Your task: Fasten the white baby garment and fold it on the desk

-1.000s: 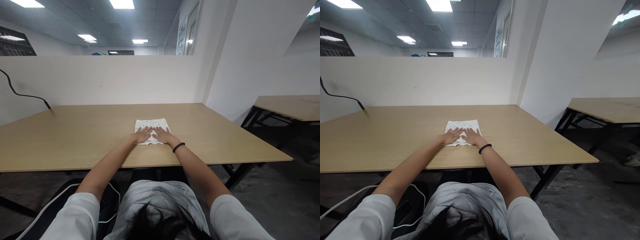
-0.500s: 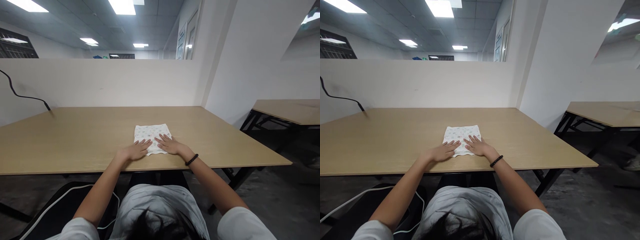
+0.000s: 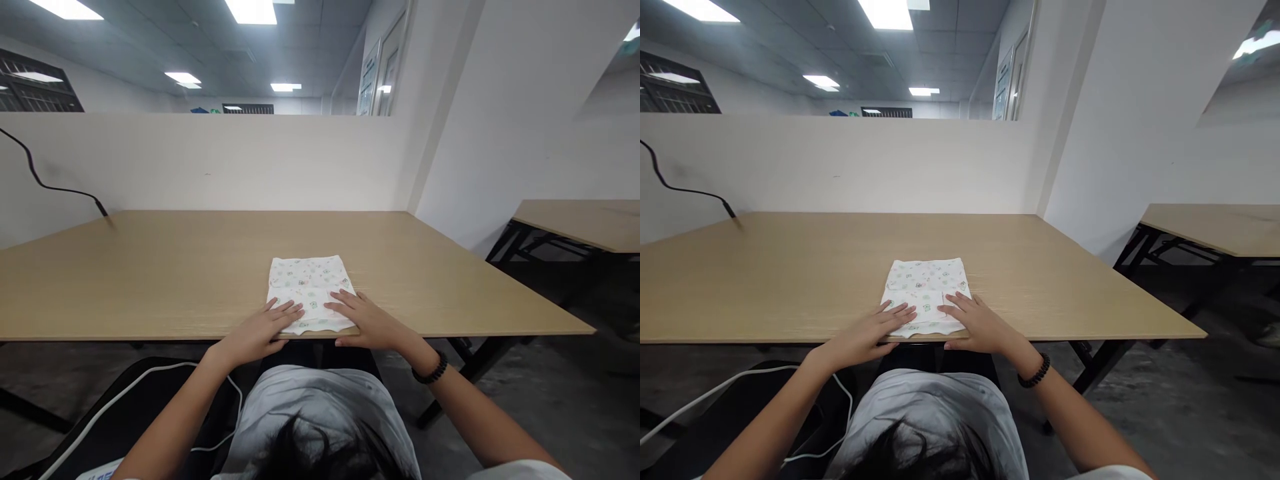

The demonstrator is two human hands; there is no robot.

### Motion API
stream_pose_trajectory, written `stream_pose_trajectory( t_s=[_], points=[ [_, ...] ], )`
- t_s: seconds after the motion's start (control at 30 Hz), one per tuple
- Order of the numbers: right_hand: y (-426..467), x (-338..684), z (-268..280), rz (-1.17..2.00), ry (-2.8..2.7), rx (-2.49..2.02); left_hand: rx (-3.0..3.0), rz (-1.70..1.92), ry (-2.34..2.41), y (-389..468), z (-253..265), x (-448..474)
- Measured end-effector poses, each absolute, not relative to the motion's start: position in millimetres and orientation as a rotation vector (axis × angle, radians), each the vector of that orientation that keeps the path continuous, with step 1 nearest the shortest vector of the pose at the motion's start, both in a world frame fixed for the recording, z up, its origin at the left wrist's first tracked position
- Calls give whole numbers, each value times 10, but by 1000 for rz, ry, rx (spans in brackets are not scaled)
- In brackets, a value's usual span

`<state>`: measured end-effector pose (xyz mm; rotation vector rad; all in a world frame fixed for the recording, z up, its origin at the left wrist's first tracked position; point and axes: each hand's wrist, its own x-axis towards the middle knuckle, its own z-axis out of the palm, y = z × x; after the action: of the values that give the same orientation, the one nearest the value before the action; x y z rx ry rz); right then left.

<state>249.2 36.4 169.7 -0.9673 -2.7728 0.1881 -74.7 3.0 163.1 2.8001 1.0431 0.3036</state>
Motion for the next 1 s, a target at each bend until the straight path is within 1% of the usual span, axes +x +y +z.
stream_pose_trajectory(
  t_s=[0.33,0.53,0.67,0.8,0.9,1.0],
  points=[
    [269,2614,1530,-74,-2643,-817,2726,623,1075,-76,1552,-1042],
    [210,2664,1422,-168,-2579,-719,2678,623,997,-122,1690,-1118],
    [199,2682,1459,-67,-2458,-664,2638,689,1026,-163,1813,-1100],
    [285,2644,1671,141,-2213,-713,2434,925,1185,-101,1954,-1006],
    [495,2582,1892,312,-2017,-810,2192,1129,1243,132,2079,-910],
    [840,2525,2069,446,-1930,-947,1920,1257,1259,522,2178,-842]
  ],
)
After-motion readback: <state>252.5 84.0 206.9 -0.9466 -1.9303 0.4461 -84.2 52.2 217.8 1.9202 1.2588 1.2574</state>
